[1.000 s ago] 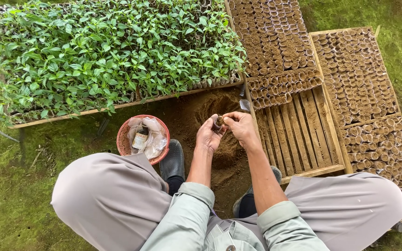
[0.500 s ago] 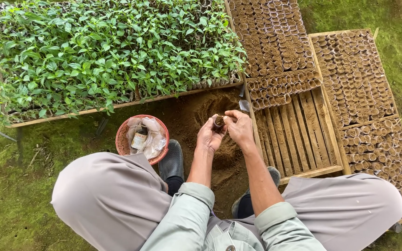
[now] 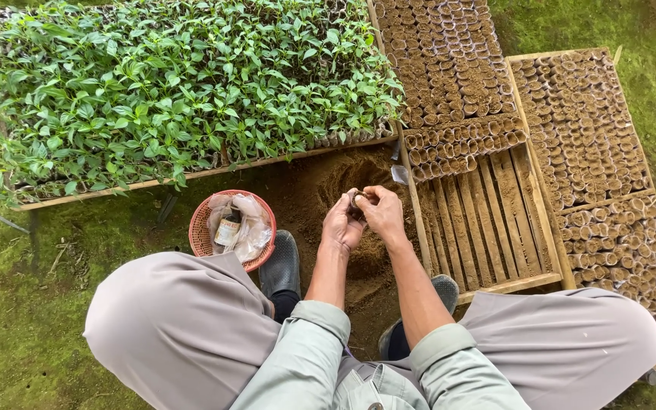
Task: The person sits cross-legged on the ground and repeatedly scoops soil from a pile into small plastic seedling pots. They use their hands to fill each pot and then place it into a wooden tray. The person continues this process for multiple pots throughout the video.
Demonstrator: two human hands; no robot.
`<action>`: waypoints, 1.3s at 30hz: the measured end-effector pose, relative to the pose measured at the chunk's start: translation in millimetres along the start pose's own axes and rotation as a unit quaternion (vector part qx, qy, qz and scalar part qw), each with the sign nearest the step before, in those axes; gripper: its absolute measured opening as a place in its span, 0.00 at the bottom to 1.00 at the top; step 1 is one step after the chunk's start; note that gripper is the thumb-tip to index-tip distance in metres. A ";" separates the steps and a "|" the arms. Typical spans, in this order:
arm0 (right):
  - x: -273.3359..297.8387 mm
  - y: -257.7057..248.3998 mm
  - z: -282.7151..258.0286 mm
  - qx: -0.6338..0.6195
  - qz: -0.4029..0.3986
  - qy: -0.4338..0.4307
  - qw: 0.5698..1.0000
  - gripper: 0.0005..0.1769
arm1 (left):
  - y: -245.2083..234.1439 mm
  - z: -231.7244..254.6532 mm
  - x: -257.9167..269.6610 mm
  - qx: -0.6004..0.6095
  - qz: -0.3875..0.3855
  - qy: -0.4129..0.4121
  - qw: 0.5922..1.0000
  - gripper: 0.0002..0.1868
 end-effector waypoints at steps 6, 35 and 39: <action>-21.8 3.2 38.4 -0.005 0.045 0.028 0.999 0.18 | -48.8 -13.1 -43.8 0.007 0.028 0.005 1.000 0.14; 21.7 -22.9 -40.4 -0.007 0.001 -0.040 0.999 0.11 | -27.5 -15.1 -28.4 -0.016 0.014 0.018 1.000 0.11; 24.8 -28.1 -43.6 0.003 0.019 -0.056 0.998 0.14 | -21.5 -13.6 -23.3 0.005 0.009 0.018 1.000 0.12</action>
Point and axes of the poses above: each hand's wrist, its own x-axis away from the middle knuckle, its own y-axis out of the palm, z = x × y, the point moved 5 cm from there along -x, towards the middle knuckle, and after that the axes turned 12 degrees about y, right-handed, at the moved point
